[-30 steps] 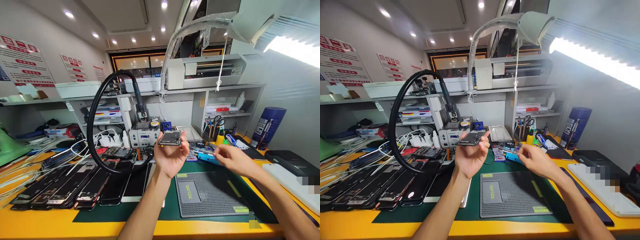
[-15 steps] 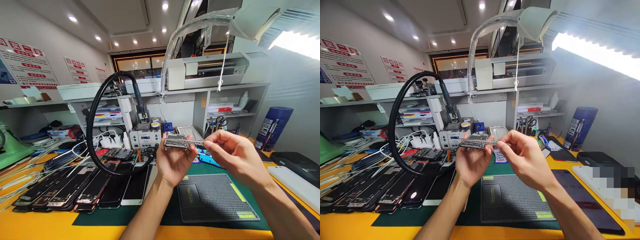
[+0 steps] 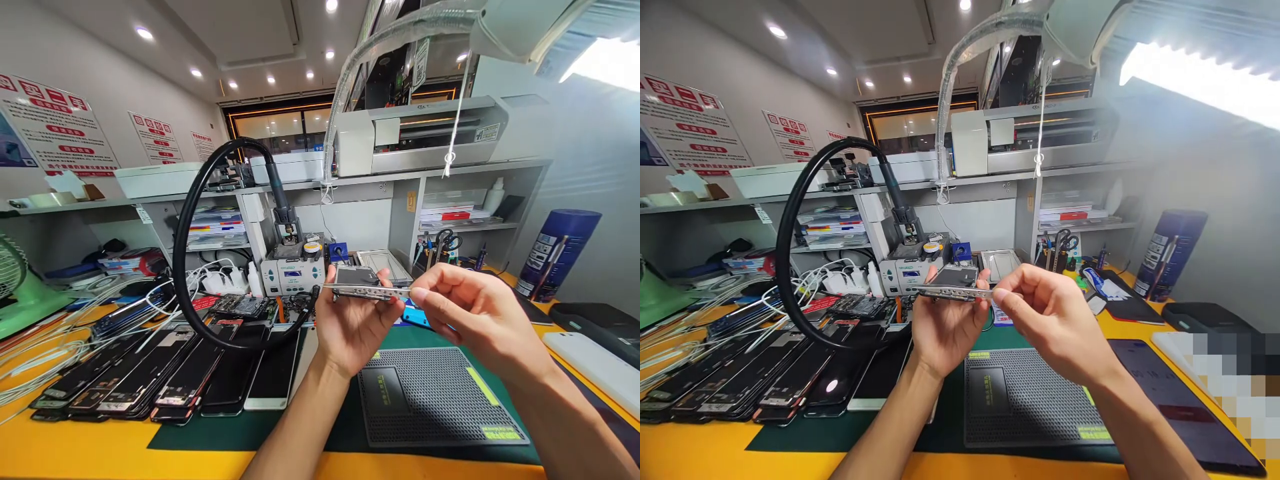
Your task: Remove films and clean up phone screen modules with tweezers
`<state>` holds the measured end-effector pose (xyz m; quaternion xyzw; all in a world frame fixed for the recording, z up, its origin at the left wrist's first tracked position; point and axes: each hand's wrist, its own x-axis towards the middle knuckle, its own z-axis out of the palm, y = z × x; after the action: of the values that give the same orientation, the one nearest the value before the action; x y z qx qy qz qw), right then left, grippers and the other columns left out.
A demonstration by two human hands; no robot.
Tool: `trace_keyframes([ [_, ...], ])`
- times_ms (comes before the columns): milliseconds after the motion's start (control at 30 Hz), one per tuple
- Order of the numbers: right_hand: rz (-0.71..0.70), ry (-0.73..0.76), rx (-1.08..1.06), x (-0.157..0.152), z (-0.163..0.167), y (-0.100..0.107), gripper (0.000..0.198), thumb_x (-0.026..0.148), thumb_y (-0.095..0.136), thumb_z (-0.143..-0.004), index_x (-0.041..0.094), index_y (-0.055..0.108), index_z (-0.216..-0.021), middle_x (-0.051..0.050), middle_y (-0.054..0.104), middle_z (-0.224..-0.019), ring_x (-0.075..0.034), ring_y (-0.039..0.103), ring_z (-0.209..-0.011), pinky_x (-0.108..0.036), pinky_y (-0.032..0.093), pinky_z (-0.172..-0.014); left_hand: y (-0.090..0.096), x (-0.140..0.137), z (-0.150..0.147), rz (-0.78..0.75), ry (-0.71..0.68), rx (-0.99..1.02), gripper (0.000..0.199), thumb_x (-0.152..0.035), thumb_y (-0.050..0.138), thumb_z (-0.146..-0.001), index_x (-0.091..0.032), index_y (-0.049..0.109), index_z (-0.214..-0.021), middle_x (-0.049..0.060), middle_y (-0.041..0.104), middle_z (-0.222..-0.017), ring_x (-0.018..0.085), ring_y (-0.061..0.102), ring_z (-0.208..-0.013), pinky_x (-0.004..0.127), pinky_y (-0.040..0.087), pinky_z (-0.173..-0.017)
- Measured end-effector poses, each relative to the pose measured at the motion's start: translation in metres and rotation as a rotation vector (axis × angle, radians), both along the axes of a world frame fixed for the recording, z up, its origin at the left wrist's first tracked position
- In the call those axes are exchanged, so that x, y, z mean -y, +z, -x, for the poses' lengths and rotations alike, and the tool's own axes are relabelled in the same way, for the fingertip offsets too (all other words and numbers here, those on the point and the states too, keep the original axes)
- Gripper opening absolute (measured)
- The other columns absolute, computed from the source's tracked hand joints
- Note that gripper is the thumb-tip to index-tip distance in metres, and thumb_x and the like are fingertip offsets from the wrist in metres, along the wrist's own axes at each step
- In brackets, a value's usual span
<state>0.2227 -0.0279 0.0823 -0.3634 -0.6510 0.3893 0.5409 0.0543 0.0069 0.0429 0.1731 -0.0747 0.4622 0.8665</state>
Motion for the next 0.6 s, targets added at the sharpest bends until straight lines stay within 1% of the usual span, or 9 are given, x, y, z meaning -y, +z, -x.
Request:
trace_keyframes([
  [167, -0.013, 0.017, 0.004, -0.001, -0.002, -0.001, 0.032, 0.045, 0.073, -0.086, 0.016, 0.064, -0.075, 0.005, 0.048, -0.053, -0.006, 0.036, -0.044, -0.016, 0.027, -0.038, 0.002, 0.000, 0.000, 0.020, 0.005, -0.030, 0.076, -0.064, 0.035, -0.097, 0.003, 0.057, -0.125, 0.018, 0.072, -0.097, 0.022, 0.070, -0.085, 0.033, 0.054, -0.088],
  [267, -0.085, 0.020, 0.028, 0.002, -0.001, -0.001, 0.027, 0.040, 0.071, -0.089, 0.018, 0.065, -0.076, 0.005, 0.047, -0.052, -0.006, 0.036, -0.044, -0.016, 0.028, -0.037, 0.000, -0.001, 0.001, 0.021, -0.014, -0.043, 0.079, -0.065, 0.037, -0.096, 0.005, 0.055, -0.126, 0.017, 0.070, -0.096, 0.022, 0.069, -0.086, 0.032, 0.054, -0.087],
  [333, -0.151, 0.004, 0.073, 0.007, 0.001, -0.001, 0.024, 0.037, 0.069, -0.091, 0.019, 0.066, -0.076, 0.005, 0.049, -0.053, -0.006, 0.038, -0.044, -0.016, 0.031, -0.038, -0.001, -0.002, 0.001, 0.008, -0.035, -0.053, 0.080, -0.067, 0.038, -0.095, 0.005, 0.054, -0.128, 0.016, 0.069, -0.096, 0.023, 0.069, -0.087, 0.031, 0.055, -0.085],
  [467, -0.288, -0.089, 0.204, 0.023, 0.007, -0.004, 0.017, 0.034, 0.067, -0.092, 0.022, 0.067, -0.080, 0.001, 0.065, -0.069, -0.011, 0.057, -0.058, -0.017, 0.046, -0.050, -0.001, 0.001, 0.002, -0.050, -0.083, -0.051, 0.081, -0.068, 0.036, -0.094, 0.004, 0.054, -0.130, 0.012, 0.064, -0.093, 0.018, 0.065, -0.076, 0.026, 0.057, -0.072],
  [500, -0.318, -0.110, 0.227, 0.027, 0.008, -0.007, 0.013, 0.033, 0.067, -0.092, 0.024, 0.068, -0.083, 0.001, 0.067, -0.072, -0.011, 0.059, -0.060, -0.017, 0.047, -0.051, -0.001, 0.001, 0.002, -0.061, -0.090, -0.050, 0.082, -0.068, 0.034, -0.094, 0.004, 0.054, -0.129, 0.011, 0.063, -0.090, 0.017, 0.063, -0.073, 0.025, 0.057, -0.067],
  [600, -0.380, -0.142, 0.296, 0.036, 0.009, -0.019, 0.003, 0.030, 0.068, -0.091, 0.027, 0.067, -0.092, 0.002, 0.068, -0.074, -0.012, 0.060, -0.059, -0.018, 0.048, -0.050, 0.000, 0.003, 0.001, -0.082, -0.085, -0.062, 0.085, -0.071, 0.032, -0.093, 0.005, 0.057, -0.124, 0.009, 0.057, -0.083, 0.015, 0.057, -0.064, 0.023, 0.053, -0.055],
])
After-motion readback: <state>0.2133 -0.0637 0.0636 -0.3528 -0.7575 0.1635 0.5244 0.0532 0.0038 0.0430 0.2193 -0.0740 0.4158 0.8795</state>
